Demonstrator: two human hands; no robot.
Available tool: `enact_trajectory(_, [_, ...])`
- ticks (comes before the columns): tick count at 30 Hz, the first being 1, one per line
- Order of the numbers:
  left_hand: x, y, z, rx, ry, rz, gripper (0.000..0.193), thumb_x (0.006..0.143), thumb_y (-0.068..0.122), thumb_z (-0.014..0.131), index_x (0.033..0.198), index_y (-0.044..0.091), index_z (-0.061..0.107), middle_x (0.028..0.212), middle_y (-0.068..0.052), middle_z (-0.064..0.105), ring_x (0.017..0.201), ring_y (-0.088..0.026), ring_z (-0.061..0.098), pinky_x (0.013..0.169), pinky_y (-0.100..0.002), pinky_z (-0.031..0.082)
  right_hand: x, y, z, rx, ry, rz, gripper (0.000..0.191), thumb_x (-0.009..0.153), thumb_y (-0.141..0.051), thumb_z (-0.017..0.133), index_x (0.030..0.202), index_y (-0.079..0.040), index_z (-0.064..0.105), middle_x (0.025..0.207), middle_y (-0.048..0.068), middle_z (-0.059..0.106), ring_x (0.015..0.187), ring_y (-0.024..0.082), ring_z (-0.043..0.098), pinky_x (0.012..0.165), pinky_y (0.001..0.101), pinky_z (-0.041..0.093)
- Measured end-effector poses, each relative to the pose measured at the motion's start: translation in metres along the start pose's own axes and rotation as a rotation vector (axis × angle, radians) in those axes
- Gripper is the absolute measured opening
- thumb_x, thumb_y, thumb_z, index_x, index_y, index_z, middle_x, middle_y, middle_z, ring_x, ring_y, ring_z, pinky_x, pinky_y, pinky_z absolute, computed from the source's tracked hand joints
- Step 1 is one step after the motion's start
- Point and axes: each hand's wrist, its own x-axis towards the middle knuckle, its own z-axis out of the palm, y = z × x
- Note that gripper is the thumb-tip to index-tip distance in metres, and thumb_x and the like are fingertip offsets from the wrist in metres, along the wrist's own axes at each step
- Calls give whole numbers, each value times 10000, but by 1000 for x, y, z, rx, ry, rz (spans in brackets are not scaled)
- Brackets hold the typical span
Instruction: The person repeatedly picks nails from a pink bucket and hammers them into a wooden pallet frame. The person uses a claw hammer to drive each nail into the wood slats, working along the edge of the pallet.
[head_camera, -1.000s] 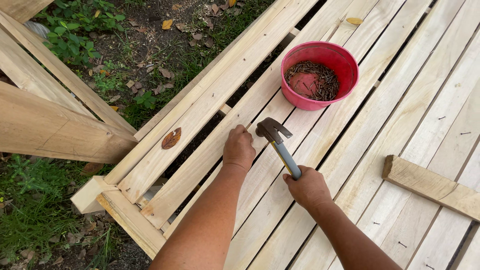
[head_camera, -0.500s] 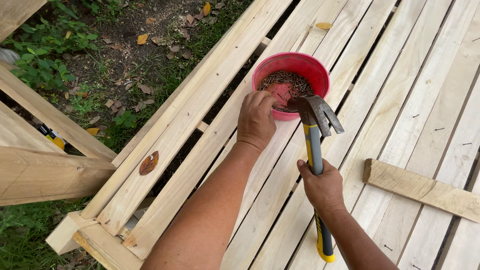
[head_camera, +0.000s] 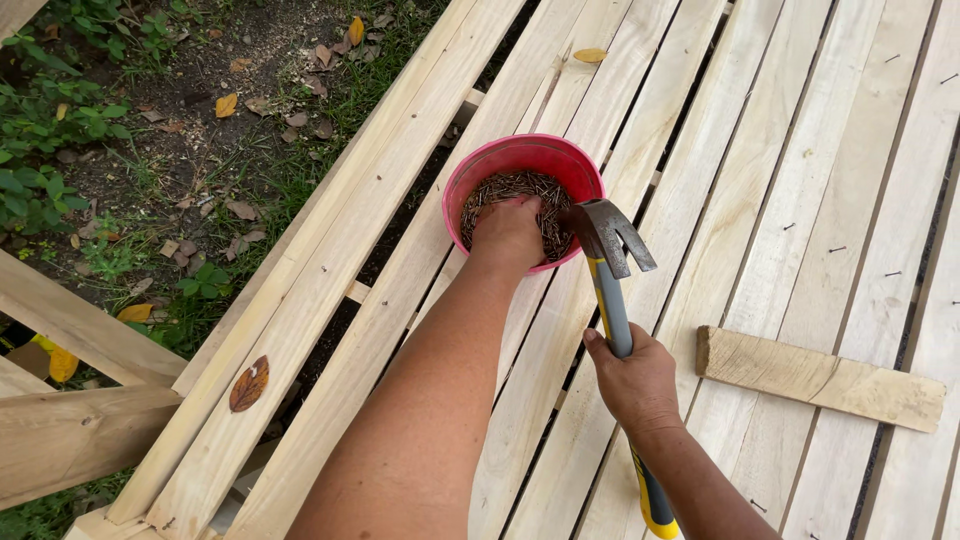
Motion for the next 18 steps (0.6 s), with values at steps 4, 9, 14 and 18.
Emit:
enact_trajectory(4, [-6,1,6,77,28,124,297,851,74,670,1075,238,776,1274,-71,663,1236,-242,598,1072,-442,469,1,-3,-1,-27,-23,60,419,934,-444,712,914,-26,688,659,109,635,616,207,585,667,402,529])
enact_trajectory(9, [-3,7,-2,120,-112,16,268,859,62,680,1116,114,734,1158,-116,750,1130,-256,709,1022,-402,535,2,-6,-1,-66,-39,90,414,949,-459,690,919,-46,679,652,86,628,596,188,595,636,405,544])
enact_trajectory(14, [-9,0,-3,-101,65,44,161,832,103,718,978,126,784,1117,-126,736,1058,-307,699,952,-420,546,1,-4,1,-71,-57,97,431,957,-471,681,896,-45,676,654,80,627,586,178,584,629,400,541])
enact_trajectory(18, [-9,-8,-3,-261,323,86,88,837,165,756,858,95,805,1033,-159,730,964,-335,705,856,-449,553,0,-1,2,-59,-63,87,444,952,-475,686,891,-35,670,659,88,635,590,179,599,640,394,550])
